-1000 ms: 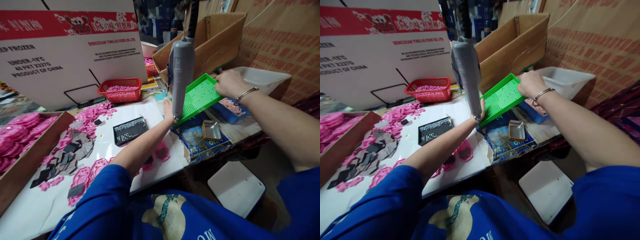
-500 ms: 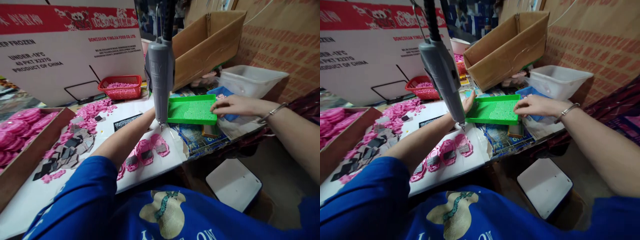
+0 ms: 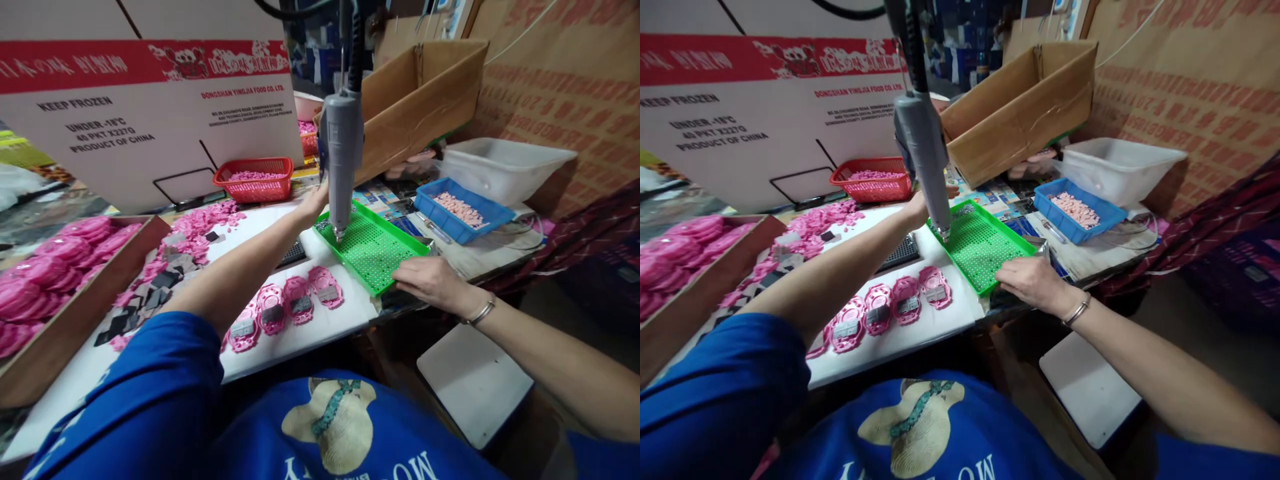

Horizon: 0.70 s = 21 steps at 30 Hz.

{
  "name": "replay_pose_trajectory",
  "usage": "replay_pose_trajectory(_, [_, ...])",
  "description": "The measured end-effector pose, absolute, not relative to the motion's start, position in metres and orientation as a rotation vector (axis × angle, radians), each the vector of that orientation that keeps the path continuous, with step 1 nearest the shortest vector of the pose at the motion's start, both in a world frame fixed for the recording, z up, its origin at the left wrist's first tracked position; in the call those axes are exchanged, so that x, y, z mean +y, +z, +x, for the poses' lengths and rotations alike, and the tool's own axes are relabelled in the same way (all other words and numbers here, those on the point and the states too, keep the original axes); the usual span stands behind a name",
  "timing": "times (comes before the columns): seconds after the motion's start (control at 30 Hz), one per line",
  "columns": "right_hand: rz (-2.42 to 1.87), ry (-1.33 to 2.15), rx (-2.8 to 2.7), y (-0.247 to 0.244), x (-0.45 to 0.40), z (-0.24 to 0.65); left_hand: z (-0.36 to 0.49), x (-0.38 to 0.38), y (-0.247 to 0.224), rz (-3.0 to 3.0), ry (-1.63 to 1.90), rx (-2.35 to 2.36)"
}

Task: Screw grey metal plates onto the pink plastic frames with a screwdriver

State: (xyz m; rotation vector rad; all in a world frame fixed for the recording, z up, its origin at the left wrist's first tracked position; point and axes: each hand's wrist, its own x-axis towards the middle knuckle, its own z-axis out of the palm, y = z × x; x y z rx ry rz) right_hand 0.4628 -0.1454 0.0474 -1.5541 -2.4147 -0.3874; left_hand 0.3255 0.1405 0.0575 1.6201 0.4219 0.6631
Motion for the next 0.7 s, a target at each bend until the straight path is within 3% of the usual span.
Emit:
replay_pose_trajectory(0.23, [-1.535,-0.657,-2.330,0.040,-0.148,0.456,0.290,0.094,0.099,1.478,0.201,0.160])
replay_pose_trajectory(0.5, [-1.582,-0.708,-2.326,0.039,-0.192,0.448,0.277,0.068,0.096,1.499,0.312,0.112])
replay_pose_trajectory(0.7, [-1.596,-0.708,-2.320,0.039,-0.172,0.446,0.281,0.048,0.093,1.542,0.297,0.037])
